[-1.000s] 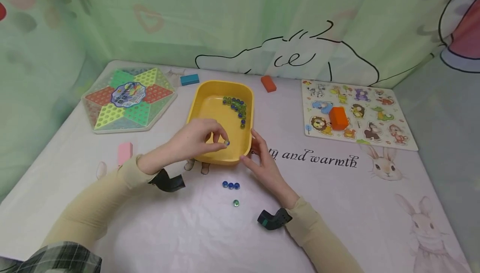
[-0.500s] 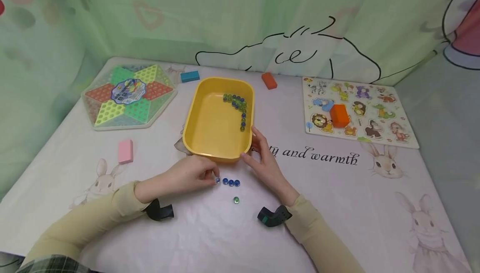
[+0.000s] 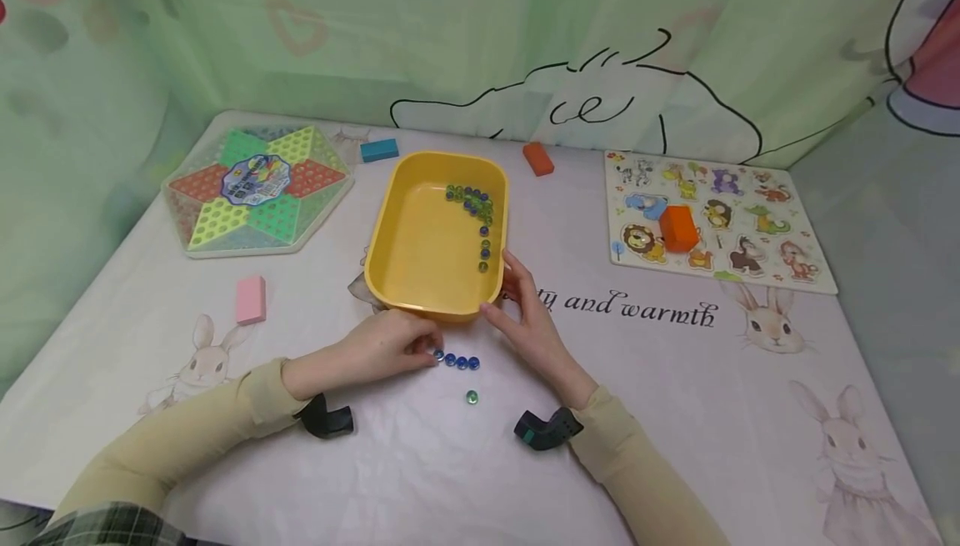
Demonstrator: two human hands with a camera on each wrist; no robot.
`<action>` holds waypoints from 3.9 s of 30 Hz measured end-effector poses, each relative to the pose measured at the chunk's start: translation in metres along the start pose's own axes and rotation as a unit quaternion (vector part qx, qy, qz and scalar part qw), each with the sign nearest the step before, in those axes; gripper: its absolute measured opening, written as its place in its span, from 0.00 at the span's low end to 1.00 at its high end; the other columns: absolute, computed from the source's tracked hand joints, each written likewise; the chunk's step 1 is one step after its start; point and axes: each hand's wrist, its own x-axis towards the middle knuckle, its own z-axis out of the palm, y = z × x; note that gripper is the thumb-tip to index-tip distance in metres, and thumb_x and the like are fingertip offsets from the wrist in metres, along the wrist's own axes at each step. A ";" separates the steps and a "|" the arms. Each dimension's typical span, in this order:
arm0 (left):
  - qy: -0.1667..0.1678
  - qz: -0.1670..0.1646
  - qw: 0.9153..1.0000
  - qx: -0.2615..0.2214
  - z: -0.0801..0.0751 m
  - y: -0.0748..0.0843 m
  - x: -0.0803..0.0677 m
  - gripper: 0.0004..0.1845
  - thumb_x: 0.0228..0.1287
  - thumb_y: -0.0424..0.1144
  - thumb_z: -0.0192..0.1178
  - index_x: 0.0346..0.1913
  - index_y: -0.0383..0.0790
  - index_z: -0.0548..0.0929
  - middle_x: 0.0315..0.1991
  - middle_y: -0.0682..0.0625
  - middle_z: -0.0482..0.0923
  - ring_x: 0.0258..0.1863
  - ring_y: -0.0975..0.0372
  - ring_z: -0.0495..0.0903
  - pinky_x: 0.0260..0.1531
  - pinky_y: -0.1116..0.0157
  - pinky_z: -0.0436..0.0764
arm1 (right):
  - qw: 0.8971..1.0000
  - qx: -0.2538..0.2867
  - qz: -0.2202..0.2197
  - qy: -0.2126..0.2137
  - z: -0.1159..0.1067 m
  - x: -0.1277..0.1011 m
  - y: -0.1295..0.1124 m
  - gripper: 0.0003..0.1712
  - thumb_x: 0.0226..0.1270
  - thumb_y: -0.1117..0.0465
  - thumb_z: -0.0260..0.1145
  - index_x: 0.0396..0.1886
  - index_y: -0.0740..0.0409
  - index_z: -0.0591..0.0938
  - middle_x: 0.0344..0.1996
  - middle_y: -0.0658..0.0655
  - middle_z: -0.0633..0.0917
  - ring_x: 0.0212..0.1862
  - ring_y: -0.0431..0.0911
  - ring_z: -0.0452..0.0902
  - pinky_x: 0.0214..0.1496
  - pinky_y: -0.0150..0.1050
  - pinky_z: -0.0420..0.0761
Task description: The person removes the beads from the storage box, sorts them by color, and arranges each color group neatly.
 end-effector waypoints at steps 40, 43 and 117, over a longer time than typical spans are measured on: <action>-0.031 0.043 0.988 -0.143 -0.107 -0.017 0.116 0.06 0.62 0.40 0.59 0.39 0.42 0.82 0.32 0.50 0.80 0.31 0.61 0.74 0.33 0.70 0.74 | 1.000 0.001 0.002 -0.007 0.001 -0.001 0.000 0.42 0.67 0.61 0.56 0.73 0.40 0.44 0.66 0.65 0.62 0.63 0.60 0.63 0.65 0.63 0.53; -0.036 0.037 0.992 -0.112 -0.102 -0.021 0.125 0.06 0.62 0.41 0.59 0.38 0.44 0.82 0.32 0.53 0.79 0.32 0.63 0.73 0.34 0.71 0.73 | 1.000 -0.001 0.003 -0.005 0.001 -0.001 -0.001 0.42 0.67 0.62 0.56 0.73 0.40 0.44 0.66 0.65 0.62 0.63 0.60 0.63 0.65 0.62 0.54; 0.006 0.098 0.995 -0.004 -0.072 0.012 0.053 0.09 0.60 0.46 0.61 0.38 0.44 0.81 0.26 0.56 0.75 0.25 0.66 0.70 0.28 0.75 0.67 | 1.000 -0.005 0.009 -0.004 -0.001 -0.002 -0.002 0.42 0.67 0.60 0.57 0.73 0.40 0.44 0.66 0.65 0.63 0.64 0.59 0.63 0.64 0.62 0.56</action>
